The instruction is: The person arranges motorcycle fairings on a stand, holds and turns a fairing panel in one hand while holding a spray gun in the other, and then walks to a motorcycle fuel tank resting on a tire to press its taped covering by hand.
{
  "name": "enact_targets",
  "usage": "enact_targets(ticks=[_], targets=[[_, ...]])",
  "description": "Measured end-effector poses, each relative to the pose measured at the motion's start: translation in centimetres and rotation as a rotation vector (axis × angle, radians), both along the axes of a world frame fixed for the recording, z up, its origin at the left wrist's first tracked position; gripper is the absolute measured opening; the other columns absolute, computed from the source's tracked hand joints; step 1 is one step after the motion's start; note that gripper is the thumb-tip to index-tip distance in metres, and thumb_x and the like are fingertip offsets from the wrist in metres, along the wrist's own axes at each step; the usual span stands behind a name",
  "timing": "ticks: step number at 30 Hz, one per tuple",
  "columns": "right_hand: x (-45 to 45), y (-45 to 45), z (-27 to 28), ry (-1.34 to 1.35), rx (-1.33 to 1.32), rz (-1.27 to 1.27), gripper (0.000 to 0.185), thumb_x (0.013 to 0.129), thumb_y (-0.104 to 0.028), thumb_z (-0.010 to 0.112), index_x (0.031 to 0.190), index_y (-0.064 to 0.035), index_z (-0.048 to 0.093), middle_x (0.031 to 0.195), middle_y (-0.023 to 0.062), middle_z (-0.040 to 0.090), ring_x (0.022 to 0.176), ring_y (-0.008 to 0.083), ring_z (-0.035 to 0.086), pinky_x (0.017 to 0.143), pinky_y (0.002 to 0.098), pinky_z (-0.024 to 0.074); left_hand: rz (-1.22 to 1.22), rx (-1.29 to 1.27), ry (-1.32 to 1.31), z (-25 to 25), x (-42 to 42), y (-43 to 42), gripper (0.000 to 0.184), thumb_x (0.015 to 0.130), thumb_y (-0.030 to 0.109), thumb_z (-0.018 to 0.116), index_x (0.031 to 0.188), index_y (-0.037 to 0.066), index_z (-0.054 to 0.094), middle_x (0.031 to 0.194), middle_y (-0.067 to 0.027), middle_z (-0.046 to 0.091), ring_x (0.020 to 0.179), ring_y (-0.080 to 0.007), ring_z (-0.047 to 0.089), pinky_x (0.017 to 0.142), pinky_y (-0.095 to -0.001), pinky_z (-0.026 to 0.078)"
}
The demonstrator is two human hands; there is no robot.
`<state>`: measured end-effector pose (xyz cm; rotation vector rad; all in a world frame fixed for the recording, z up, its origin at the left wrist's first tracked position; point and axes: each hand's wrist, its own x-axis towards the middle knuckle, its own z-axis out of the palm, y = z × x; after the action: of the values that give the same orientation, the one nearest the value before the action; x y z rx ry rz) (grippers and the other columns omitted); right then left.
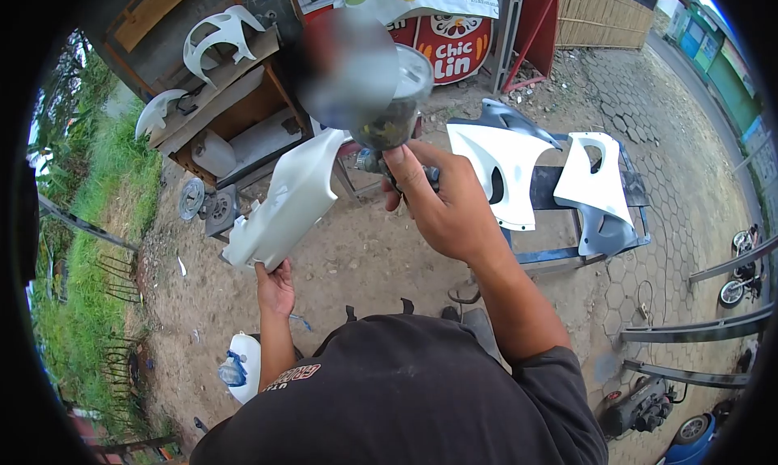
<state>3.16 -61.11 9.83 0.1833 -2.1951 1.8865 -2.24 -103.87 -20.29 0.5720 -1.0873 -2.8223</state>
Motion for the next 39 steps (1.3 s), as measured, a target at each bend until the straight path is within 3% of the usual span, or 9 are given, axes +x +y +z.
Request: enact_targets(ticks=[3, 9, 12, 14, 19, 26, 31, 39], targets=[[0.8, 1.4, -1.5, 0.026, -0.096, -0.034, 0.057, 0.123, -0.047, 0.053, 0.112, 0.0042, 0.075, 0.087, 0.0076, 0.076, 0.071, 0.0104, 0.064, 0.065, 0.0291, 0.0498, -0.046, 0.009, 0.019, 0.3, 0.1, -0.1, 0.05, 0.12, 0.04, 0.061, 0.148, -0.002, 0.061, 0.138, -0.011, 0.075, 0.121, -0.0217, 0.078, 0.108, -0.0302, 0.068], [2.9, 5.0, -7.0, -0.031, -0.209, -0.209, 0.06, 0.125, -0.051, 0.046, 0.111, -0.0007, 0.076, 0.091, 0.007, 0.079, 0.07, 0.0086, 0.063, 0.061, 0.0273, 0.0477, -0.029, 0.008, -0.05, 0.8, -0.1, 0.0, 0.057, 0.119, 0.045, 0.062, 0.15, -0.003, 0.06, 0.141, -0.0141, 0.071, 0.12, -0.0224, 0.076, 0.102, -0.0262, 0.069], [4.8, 6.5, -10.8, -0.098, -0.157, -0.298, 0.057, 0.124, -0.05, 0.048, 0.111, -0.0013, 0.075, 0.091, 0.0062, 0.079, 0.07, 0.0085, 0.063, 0.063, 0.0279, 0.0493, -0.044, -0.081, 0.095, -2.4, -1.6, -1.1, 0.057, 0.118, 0.044, 0.065, 0.151, -0.002, 0.059, 0.14, -0.0136, 0.072, 0.126, -0.0236, 0.072, 0.109, -0.0273, 0.067], [6.5, 7.1, -12.7, -0.127, -0.175, -0.306, 0.055, 0.124, -0.049, 0.05, 0.111, -0.0018, 0.075, 0.092, 0.0052, 0.079, 0.07, 0.0087, 0.063, 0.066, 0.0292, 0.0512, -0.099, -0.043, 0.065, -4.1, -2.5, -2.3, 0.061, 0.118, 0.04, 0.065, 0.16, -0.004, 0.053, 0.15, -0.0139, 0.068, 0.139, -0.0268, 0.066, 0.122, -0.0338, 0.06], [10.4, 8.1, -19.1, -0.17, -0.228, -0.247, 0.047, 0.124, -0.042, 0.05, 0.117, -0.0015, 0.074, 0.094, 0.004, 0.077, 0.072, 0.0111, 0.064, 0.069, 0.0316, 0.0535, -0.134, 0.188, -0.149, -0.3, -2.4, 2.4, 0.072, 0.117, 0.042, 0.067, 0.162, -0.01, 0.046, 0.155, -0.0221, 0.059, 0.138, -0.0301, 0.068, 0.114, -0.0317, 0.067], [14.6, 10.4, -24.2, -0.24, -0.192, -0.202, 0.038, 0.122, -0.033, 0.053, 0.129, -0.0011, 0.072, 0.102, 0.0082, 0.08, 0.079, 0.015, 0.069, 0.075, 0.0347, 0.0568, -0.164, 0.053, -0.095, -0.2, -3.2, 8.2, 0.073, 0.117, 0.038, 0.067, 0.164, -0.011, 0.041, 0.158, -0.0239, 0.056, 0.141, -0.0324, 0.066, 0.116, -0.0337, 0.067], [16.5, 12.6, -25.4, -0.298, -0.192, -0.086, 0.036, 0.119, -0.034, 0.057, 0.135, -0.0042, 0.071, 0.109, 0.0089, 0.08, 0.093, 0.018, 0.072, 0.083, 0.0376, 0.0591, -0.113, -0.083, -0.075, 2.2, -2.3, 13.4, 0.072, 0.118, 0.038, 0.065, 0.166, -0.009, 0.04, 0.165, -0.0207, 0.051, 0.146, -0.0316, 0.062, 0.123, -0.0356, 0.062], [18.0, 15.8, -26.7, -0.371, -0.187, 0.01, 0.031, 0.115, -0.027, 0.065, 0.132, -0.0024, 0.073, 0.11, 0.0087, 0.077, 0.096, 0.019, 0.07, 0.089, 0.0394, 0.0571, -0.068, -0.181, -0.088, 1.5, 0.8, 16.8, 0.069, 0.12, 0.039, 0.061, 0.166, -0.008, 0.041, 0.162, -0.0187, 0.055, 0.148, -0.0298, 0.06, 0.127, -0.0365, 0.058]])
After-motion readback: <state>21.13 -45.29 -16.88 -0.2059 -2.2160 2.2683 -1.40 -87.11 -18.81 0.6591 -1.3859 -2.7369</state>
